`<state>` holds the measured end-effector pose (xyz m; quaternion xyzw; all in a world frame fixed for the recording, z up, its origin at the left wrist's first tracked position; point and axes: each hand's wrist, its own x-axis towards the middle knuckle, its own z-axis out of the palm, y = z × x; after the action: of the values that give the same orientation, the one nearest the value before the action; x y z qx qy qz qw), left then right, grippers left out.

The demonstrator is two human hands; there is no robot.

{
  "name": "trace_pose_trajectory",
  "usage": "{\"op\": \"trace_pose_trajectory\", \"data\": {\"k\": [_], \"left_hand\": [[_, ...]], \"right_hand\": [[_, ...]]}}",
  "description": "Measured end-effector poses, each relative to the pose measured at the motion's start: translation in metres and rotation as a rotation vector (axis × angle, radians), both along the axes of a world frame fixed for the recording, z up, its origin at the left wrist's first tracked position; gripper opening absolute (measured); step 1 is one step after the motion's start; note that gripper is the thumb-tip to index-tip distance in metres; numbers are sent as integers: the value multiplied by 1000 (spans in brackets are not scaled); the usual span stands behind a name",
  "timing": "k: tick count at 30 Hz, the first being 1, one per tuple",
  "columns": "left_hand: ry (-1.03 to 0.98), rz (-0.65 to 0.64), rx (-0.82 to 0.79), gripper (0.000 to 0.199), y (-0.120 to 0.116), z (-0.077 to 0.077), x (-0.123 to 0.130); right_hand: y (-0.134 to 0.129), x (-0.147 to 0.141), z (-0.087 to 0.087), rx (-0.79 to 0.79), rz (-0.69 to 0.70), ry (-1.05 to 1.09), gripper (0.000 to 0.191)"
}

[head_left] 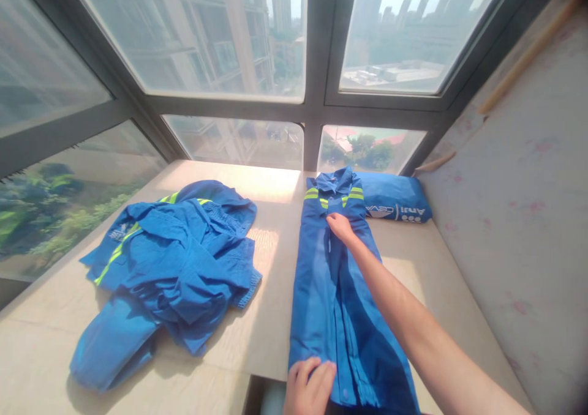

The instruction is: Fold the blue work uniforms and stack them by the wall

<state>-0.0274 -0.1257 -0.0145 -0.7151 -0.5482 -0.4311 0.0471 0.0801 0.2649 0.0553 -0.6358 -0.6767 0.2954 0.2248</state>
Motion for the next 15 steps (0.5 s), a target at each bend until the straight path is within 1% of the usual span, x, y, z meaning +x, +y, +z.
{"op": "trace_pose_trajectory", "data": {"k": [3,5,7,9,10,13,15], "left_hand": [[82,-90,-22,47,12,8,-4],[167,-167,-56,46,16,19,-11],[244,-232,-111,43,18,29,-17],[289,-274,-163,41,19,37,-21],[299,-286,-181,40,19,40,-22],[292,-317,-210,35,22,42,-23],[286,-336,-223,34,23,43,-23]], "right_hand": [[-4,-5,-3,28,11,-61,46],[-8,-17,-2,69,51,-93,55],[-12,-26,0,109,108,-115,60],[-14,-29,2,132,130,-139,58],[-14,-28,4,134,118,-152,55],[-7,-17,9,102,51,-184,46],[1,-11,13,57,52,-183,40]]}}
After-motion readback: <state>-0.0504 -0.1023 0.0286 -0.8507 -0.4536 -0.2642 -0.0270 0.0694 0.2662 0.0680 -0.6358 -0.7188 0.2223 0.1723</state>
